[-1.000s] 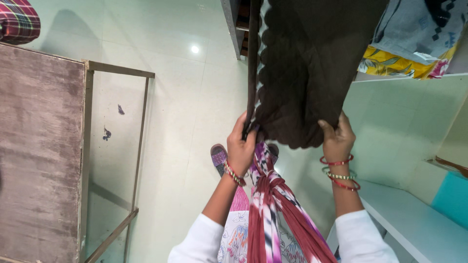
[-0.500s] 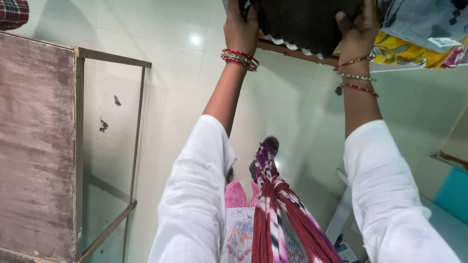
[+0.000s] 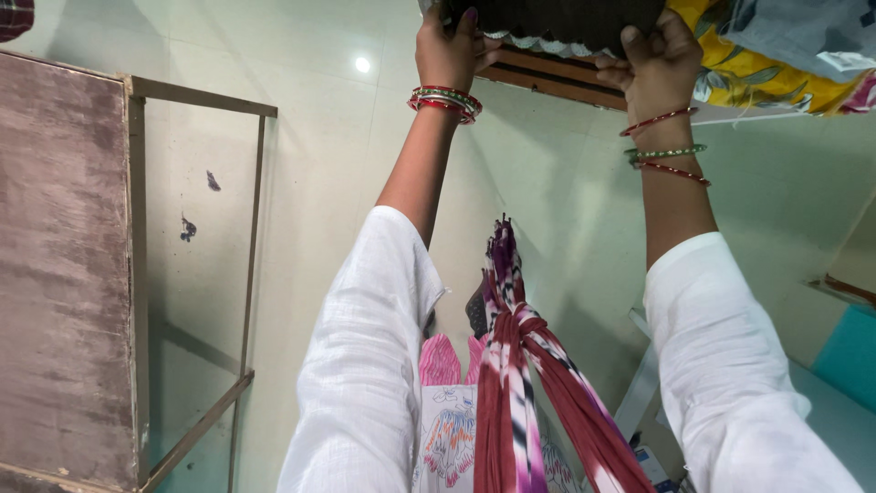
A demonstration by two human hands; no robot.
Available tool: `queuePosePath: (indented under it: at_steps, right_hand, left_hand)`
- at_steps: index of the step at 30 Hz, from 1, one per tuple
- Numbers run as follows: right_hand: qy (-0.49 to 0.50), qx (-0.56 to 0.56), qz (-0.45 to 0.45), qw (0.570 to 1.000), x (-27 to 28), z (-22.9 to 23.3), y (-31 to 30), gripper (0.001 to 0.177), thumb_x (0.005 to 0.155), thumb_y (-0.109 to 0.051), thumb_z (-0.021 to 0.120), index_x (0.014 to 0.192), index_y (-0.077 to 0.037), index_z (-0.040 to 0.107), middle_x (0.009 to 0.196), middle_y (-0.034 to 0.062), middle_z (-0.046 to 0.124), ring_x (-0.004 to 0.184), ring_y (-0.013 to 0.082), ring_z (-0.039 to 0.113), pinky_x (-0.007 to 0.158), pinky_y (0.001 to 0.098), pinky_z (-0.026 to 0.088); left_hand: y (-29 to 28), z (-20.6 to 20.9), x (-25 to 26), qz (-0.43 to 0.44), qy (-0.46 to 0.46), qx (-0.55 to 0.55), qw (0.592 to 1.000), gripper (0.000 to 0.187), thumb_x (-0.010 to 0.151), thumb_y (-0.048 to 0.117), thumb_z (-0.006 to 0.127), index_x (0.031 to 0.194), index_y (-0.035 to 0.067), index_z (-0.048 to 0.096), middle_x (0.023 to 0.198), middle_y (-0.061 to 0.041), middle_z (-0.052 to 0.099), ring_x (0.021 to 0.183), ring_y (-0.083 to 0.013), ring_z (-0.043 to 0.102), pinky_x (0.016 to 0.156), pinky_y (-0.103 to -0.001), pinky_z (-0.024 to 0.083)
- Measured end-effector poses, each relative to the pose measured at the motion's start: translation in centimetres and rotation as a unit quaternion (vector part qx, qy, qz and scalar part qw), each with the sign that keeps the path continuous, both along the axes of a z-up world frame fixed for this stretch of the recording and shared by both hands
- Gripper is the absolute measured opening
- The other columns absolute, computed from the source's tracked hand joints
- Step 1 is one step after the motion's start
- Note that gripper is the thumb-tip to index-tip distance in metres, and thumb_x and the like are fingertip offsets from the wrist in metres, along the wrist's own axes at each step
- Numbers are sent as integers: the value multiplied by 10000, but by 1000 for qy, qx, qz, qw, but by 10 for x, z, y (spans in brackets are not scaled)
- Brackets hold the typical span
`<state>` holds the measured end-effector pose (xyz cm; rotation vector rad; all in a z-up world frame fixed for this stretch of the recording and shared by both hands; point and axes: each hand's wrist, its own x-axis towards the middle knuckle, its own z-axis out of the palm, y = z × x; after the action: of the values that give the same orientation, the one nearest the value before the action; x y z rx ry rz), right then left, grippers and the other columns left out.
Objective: The person picks up several pieces of patterned laundry from the floor and folds each one by hand before placing them into a shelving unit.
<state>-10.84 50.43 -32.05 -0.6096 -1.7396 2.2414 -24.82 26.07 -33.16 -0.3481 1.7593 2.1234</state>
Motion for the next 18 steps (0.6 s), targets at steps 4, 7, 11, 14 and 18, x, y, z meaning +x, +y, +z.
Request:
queuePosePath:
  at_steps: [4, 7, 11, 14, 18]
  right_hand:
    - [-33, -1, 1, 999, -11, 11, -3, 187, 1085, -12, 607, 1268, 22, 630, 1028, 146, 743, 869, 251, 782, 785, 371, 688]
    - [-86, -63, 6, 994, 0, 22, -10, 252, 1026, 28, 582, 1278, 29, 581, 1074, 148, 710, 983, 251, 799, 861, 371, 665]
    - [-134, -119, 8, 984, 69, 4, -45, 467, 972, 52, 560, 1435, 59, 502, 1252, 208, 673, 1031, 283, 757, 883, 368, 637]
    - [-208, -156, 32, 965, 152, -17, -92, 559, 885, 64, 609, 1430, 53, 485, 1267, 208, 688, 974, 281, 745, 851, 345, 642]
    - [-318, -199, 20, 927, 278, -18, -149, 469, 958, -49, 579, 1420, 16, 531, 1203, 158, 706, 911, 216, 722, 785, 325, 607]
  left_hand:
    - [5, -7, -11, -3, -12, -9, 1000, 255, 981, 9, 530, 1222, -73, 539, 966, -254, 701, 721, -300, 798, 575, -379, 659]
    - [1, -17, 2, -17, -24, -14, 999, 439, 954, -31, 470, 1391, 3, 449, 1105, -247, 690, 839, -296, 762, 621, -378, 678]
    - [-19, -30, 110, -85, -43, -7, 995, 550, 1041, 103, 484, 1560, 63, 306, 1333, -199, 660, 1013, -287, 762, 712, -360, 680]
    - [-48, -27, 217, -132, -95, -30, 986, 563, 1043, 138, 482, 1569, 56, 298, 1343, -196, 664, 1043, -291, 748, 737, -356, 673]
    - [-95, -7, 350, -119, -165, 29, 979, 475, 1060, 100, 486, 1523, 65, 388, 1251, -161, 701, 900, -179, 720, 677, -302, 626]
